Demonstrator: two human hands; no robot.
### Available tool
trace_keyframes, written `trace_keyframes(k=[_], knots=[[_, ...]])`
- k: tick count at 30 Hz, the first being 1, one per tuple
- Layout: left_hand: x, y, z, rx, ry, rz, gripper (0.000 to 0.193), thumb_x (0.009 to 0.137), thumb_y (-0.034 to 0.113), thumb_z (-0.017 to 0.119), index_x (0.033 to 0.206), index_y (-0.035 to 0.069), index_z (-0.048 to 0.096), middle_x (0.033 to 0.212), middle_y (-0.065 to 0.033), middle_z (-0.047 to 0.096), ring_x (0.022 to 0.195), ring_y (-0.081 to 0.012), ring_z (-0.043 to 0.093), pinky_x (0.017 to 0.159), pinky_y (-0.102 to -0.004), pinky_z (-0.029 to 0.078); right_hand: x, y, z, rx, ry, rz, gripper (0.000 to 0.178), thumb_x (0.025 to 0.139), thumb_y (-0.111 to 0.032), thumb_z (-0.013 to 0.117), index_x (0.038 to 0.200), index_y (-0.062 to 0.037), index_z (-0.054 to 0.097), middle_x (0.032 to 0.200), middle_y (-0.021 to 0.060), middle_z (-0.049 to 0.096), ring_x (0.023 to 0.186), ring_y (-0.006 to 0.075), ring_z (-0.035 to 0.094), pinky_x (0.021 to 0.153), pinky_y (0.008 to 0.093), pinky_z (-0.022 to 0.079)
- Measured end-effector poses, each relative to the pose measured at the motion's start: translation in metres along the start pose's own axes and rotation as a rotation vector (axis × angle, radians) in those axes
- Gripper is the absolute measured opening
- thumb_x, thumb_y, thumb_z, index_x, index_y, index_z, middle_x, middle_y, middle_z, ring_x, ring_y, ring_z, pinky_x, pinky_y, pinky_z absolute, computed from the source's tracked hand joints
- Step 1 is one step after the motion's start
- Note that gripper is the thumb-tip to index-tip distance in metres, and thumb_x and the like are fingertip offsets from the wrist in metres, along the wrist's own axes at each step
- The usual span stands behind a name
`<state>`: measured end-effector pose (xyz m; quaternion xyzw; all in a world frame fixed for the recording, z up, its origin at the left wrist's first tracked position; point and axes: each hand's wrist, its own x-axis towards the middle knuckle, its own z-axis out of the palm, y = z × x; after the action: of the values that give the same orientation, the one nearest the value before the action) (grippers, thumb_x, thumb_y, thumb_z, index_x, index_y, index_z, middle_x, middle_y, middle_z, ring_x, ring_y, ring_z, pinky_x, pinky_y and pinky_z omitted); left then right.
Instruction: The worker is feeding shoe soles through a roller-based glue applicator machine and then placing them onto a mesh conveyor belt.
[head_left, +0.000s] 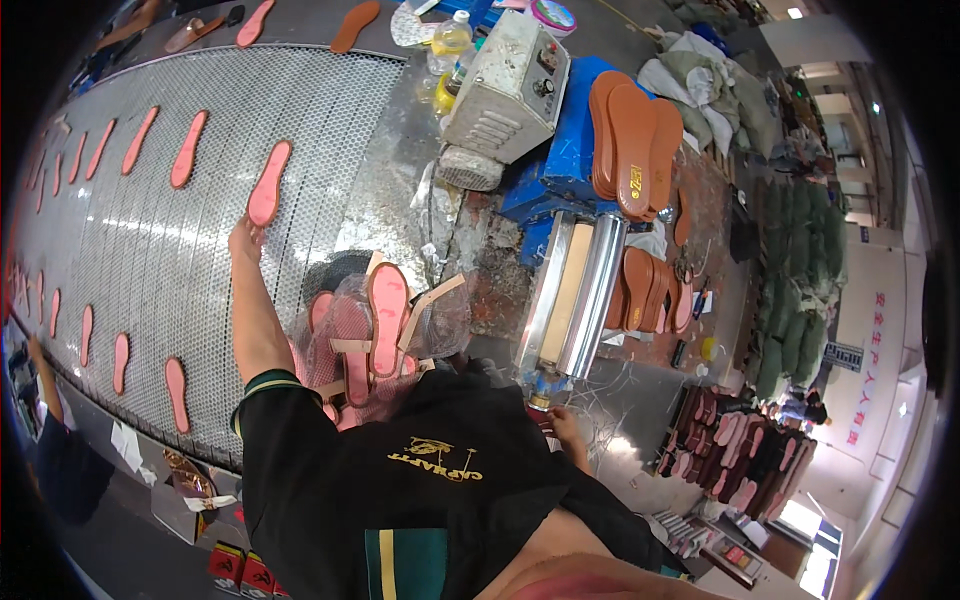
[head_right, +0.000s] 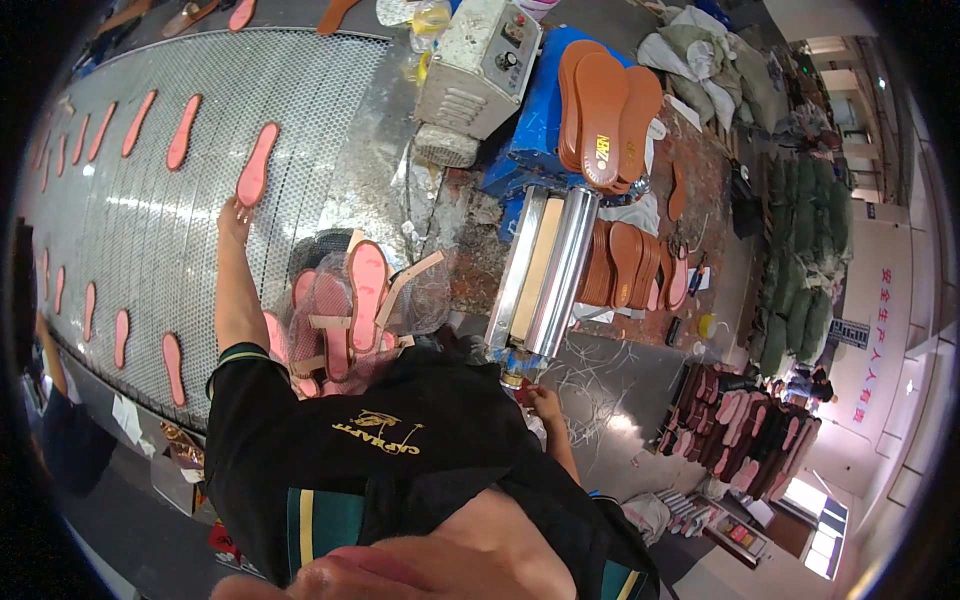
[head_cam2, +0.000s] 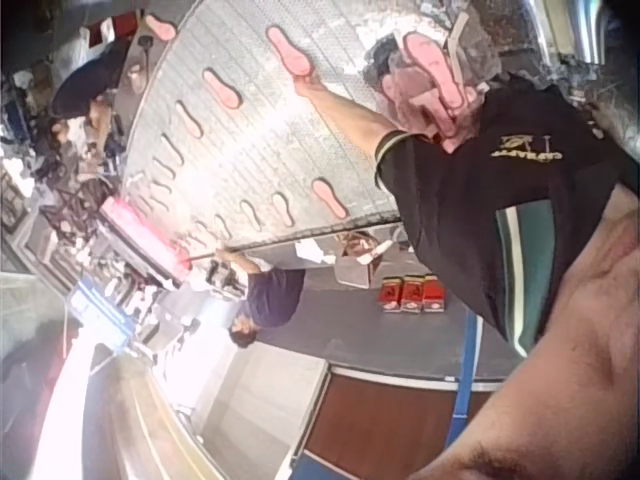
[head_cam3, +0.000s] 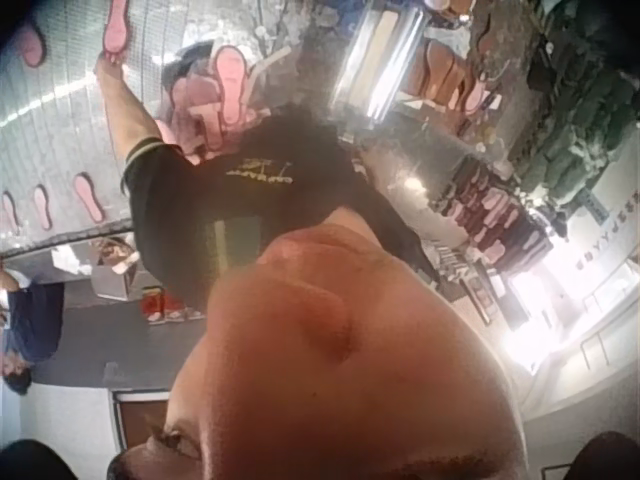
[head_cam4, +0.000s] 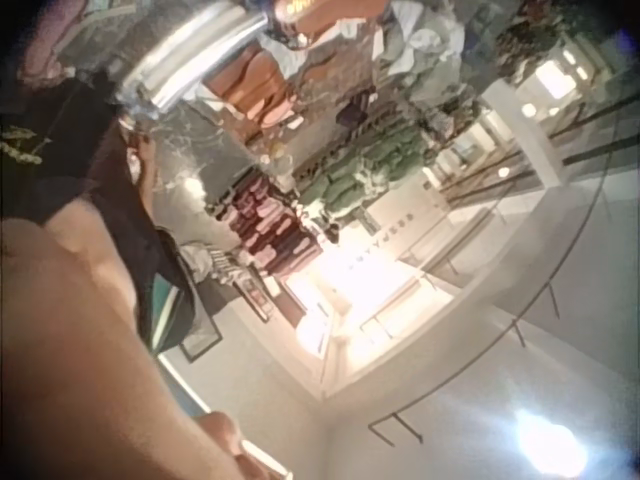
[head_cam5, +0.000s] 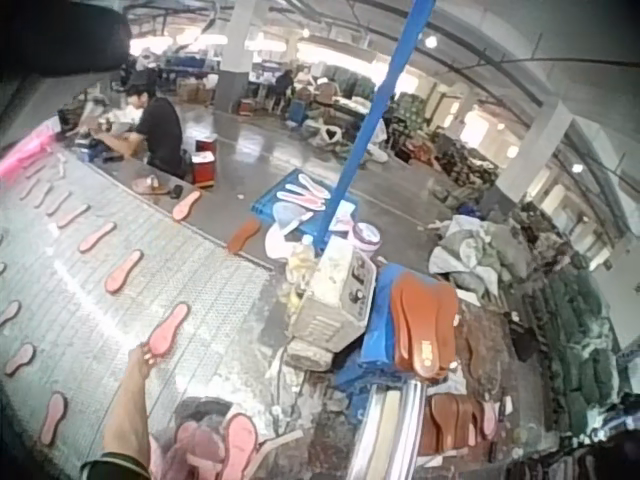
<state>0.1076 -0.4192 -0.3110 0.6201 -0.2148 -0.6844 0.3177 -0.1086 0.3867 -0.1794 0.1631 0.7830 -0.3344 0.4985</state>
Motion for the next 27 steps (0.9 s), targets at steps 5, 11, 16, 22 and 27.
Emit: trace_keyframes(k=[5,11,16,22,27], knots=[[-0.012,0.019,0.058,0.055,-0.025,0.058,0.042,0.087,0.028,0.056,0.124,0.007,0.051,0.117,-0.0112,0.055,0.106,-0.0240,0.051,0.092,-0.0397,0.040,-0.002,0.018,-0.003,0.038,-0.038,-0.068,0.015,0.092,-0.017,0.049,0.103,-0.0081,0.056,0.087,0.0066,0.064,0.075,0.0184,0.063,0.060,0.0311,0.051],[-0.109,-0.028,0.053,0.392,-0.504,0.362,0.024,0.089,0.021,0.056,0.103,0.002,0.059,0.096,-0.0092,0.063,0.088,-0.0200,0.061,0.076,-0.0298,0.050,0.018,-0.068,-0.070,-0.306,0.321,-0.652,0.017,0.087,-0.019,0.059,0.095,-0.0046,0.062,0.073,0.0011,0.058,0.062,0.0109,0.054,0.055,0.0276,0.046],[-0.291,-0.089,0.099,0.262,-0.585,0.110,0.010,0.089,0.011,0.053,0.087,0.001,0.058,0.069,-0.0040,0.057,0.060,-0.0085,0.051,0.052,-0.0198,0.041,0.012,-0.165,-0.117,-0.269,0.726,-0.723,0.029,0.076,-0.017,0.063,0.099,0.0003,0.059,0.079,0.0155,0.062,0.074,0.0285,0.061,0.070,0.0343,0.049],[-0.380,-0.152,0.099,0.480,-0.766,0.143,0.010,0.091,0.005,0.052,0.094,-0.001,0.059,0.075,-0.0057,0.060,0.063,-0.0099,0.053,0.058,-0.0206,0.044,0.052,-0.210,-0.144,-0.481,1.087,-0.673,0.052,0.073,-0.024,0.070,0.116,-0.0024,0.050,0.108,0.0184,0.056,0.104,0.0357,0.054,0.087,0.0446,0.046],[-0.421,-0.145,0.104,0.724,-0.869,0.354,0.010,0.090,0.006,0.054,0.094,-0.002,0.059,0.077,-0.0044,0.061,0.069,-0.0085,0.055,0.064,-0.0200,0.044,0.077,-0.205,-0.159,-0.493,0.919,-0.389,0.061,0.073,-0.029,0.072,0.122,-0.0051,0.044,0.121,0.0164,0.048,0.116,0.0372,0.047,0.090,0.0527,0.043]])
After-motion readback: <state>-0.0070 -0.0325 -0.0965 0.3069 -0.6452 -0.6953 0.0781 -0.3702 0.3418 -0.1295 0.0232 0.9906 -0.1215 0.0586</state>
